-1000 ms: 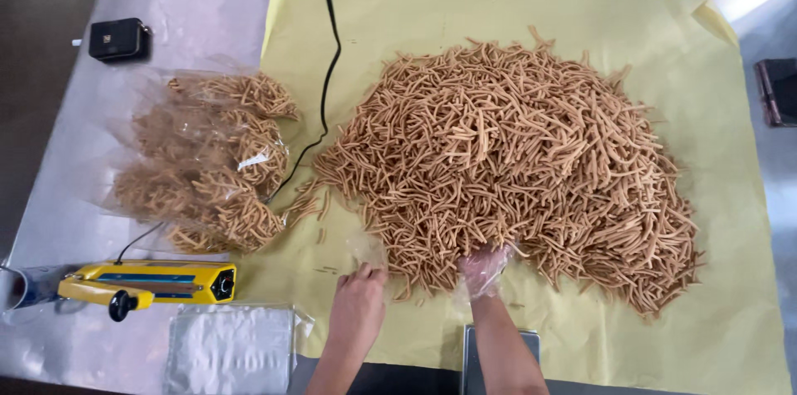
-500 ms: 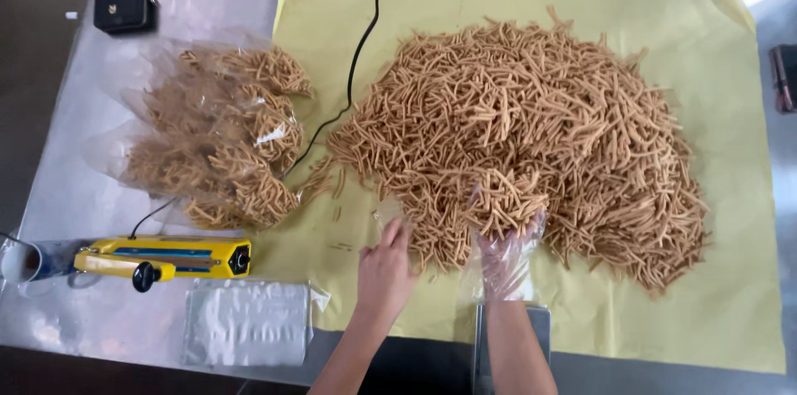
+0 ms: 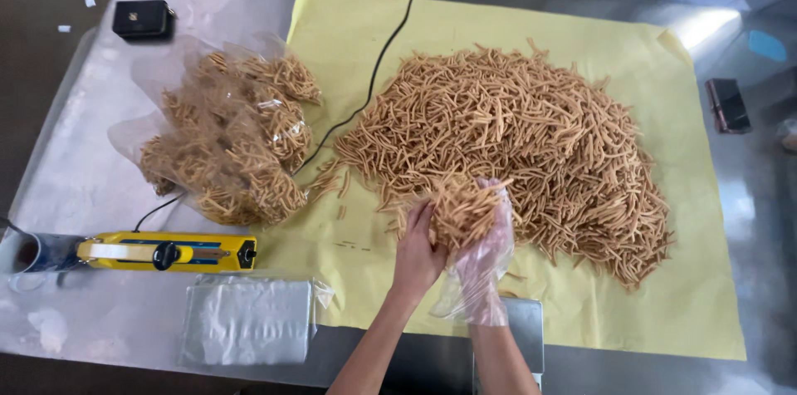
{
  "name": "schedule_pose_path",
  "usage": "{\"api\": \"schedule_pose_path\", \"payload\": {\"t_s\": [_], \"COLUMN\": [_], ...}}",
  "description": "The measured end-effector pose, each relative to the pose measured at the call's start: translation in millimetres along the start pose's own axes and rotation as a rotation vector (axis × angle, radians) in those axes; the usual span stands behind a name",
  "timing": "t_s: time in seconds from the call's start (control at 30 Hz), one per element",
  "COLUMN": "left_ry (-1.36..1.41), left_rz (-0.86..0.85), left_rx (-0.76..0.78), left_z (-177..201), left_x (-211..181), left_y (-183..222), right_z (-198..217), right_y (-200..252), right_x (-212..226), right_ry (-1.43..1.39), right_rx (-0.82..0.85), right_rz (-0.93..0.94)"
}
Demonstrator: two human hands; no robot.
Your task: The person scoops dried snack sticks from a large pile on a yellow sheet into clear plastic bags. They place the filled bags onto a digital scale to measure the weight, then move the sealed bags to a stack on the left side of the table. The process is repeated continuously throughout the clip.
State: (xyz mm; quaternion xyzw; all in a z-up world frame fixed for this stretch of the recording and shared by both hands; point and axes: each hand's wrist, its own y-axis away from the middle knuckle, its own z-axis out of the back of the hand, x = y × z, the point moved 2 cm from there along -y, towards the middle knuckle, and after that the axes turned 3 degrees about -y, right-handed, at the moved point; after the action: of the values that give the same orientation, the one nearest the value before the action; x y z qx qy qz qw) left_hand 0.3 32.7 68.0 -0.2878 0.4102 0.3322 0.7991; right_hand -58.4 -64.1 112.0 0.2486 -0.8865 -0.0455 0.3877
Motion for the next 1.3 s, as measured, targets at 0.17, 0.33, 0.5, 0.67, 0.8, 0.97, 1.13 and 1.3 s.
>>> {"api": "schedule_pose_path", "payload": {"t_s": [0.17, 0.33, 0.5, 0.67, 0.8, 0.97, 1.13, 1.3], "left_ry": [0.166, 0.156, 0.275, 0.246, 0.063, -0.270, -0.311, -0.107], "left_rz": [0.321, 0.042, 0.506, 0.386, 0.181, 0.213, 0.107, 0.197], "left_rx": [0.174, 0.012, 0.181, 0.011, 0.020, 0.180, 0.308, 0.475], "left_z": [10.8, 14.8, 55.2, 69.6, 58.4, 62.4, 68.9, 68.2], "left_x": [0.4, 13.5, 10.0, 21.5, 32.3, 55.3, 60.9, 30.8], "left_y": [-1.2, -7.9, -0.9, 1.9, 1.0, -7.5, -33.1, -31.5], "right_z": [1.8, -8.2, 78.1, 226.8, 232.2, 164.2, 141.1, 145.5], "right_y": [7.4, 24.3, 0.1, 29.9, 43.1, -46.0, -109.2, -105.4], "right_x": [-15.1, 13.2, 19.4, -85.2, -160.8, -164.8, -159.3, -129.6], "right_ry": [0.339, 0.654, 0.186, 0.064, 0.113, 0.003, -0.168, -0.247], "right_rx": [0.234, 0.381, 0.019, -0.237, -0.380, -0.315, -0.262, -0.150], "right_rz": [0.290, 0.166, -0.056, -0.702, -1.044, -0.842, -0.627, -0.488]}}
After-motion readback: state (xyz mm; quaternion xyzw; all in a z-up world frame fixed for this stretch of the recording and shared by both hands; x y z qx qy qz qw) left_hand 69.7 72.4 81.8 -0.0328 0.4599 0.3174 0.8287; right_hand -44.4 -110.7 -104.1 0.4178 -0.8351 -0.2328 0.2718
